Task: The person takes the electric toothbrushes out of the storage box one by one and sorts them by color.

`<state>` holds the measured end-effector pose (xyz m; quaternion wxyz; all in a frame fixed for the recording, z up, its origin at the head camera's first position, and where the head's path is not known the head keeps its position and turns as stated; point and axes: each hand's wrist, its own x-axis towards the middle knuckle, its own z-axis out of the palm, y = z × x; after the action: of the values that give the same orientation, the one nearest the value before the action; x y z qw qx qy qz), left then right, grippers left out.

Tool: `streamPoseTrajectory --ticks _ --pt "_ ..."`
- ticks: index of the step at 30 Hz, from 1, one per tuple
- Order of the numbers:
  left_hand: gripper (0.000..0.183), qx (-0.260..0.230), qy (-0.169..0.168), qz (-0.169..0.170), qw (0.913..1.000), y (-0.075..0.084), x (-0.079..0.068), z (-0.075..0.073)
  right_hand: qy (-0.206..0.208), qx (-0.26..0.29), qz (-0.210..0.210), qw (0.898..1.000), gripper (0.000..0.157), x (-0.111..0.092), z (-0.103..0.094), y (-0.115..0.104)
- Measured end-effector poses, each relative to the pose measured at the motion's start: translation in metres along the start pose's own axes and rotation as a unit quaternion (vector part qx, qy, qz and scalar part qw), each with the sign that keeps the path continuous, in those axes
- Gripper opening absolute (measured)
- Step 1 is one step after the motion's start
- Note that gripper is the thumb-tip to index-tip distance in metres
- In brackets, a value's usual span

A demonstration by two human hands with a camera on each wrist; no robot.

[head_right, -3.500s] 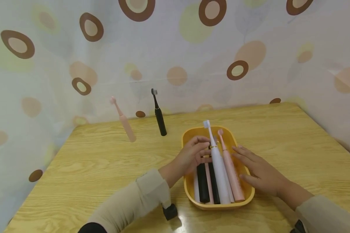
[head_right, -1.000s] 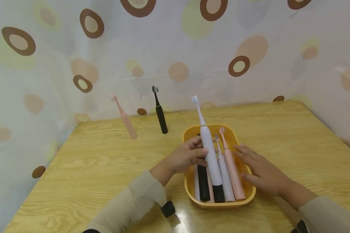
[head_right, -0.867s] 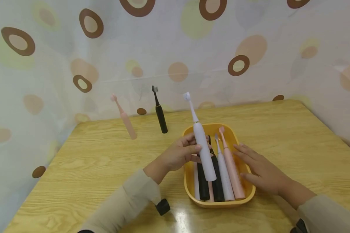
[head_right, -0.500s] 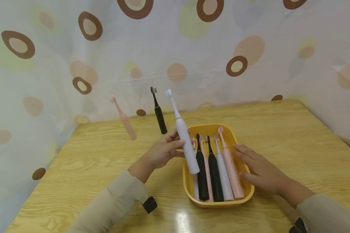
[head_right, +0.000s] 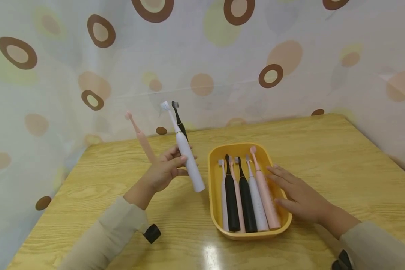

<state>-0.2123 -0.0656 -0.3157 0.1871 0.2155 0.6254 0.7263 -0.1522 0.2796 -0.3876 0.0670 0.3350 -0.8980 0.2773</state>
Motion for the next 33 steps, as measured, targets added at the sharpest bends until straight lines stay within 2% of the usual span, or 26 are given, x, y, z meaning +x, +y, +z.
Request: streamPoseTrajectory --ticks 7,14,21,33 --pt "0.038 0.013 0.043 -0.003 0.999 0.003 -0.008 -0.017 0.0 0.009 0.001 1.0 0.062 0.002 0.001 0.0" --pt "0.04 0.027 0.086 -0.008 0.9959 0.004 -0.018 -0.035 0.002 -0.007 -0.014 1.0 0.06 0.003 0.0 0.001" --pt "0.043 0.049 0.113 -0.013 0.9923 0.006 -0.03 -0.054 0.001 0.001 -0.004 1.0 0.061 0.002 0.0 -0.002" --pt "0.045 0.068 0.174 -0.013 0.9823 0.013 -0.048 -0.084 0.001 -0.007 -0.005 1.0 0.06 0.002 -0.001 -0.002"
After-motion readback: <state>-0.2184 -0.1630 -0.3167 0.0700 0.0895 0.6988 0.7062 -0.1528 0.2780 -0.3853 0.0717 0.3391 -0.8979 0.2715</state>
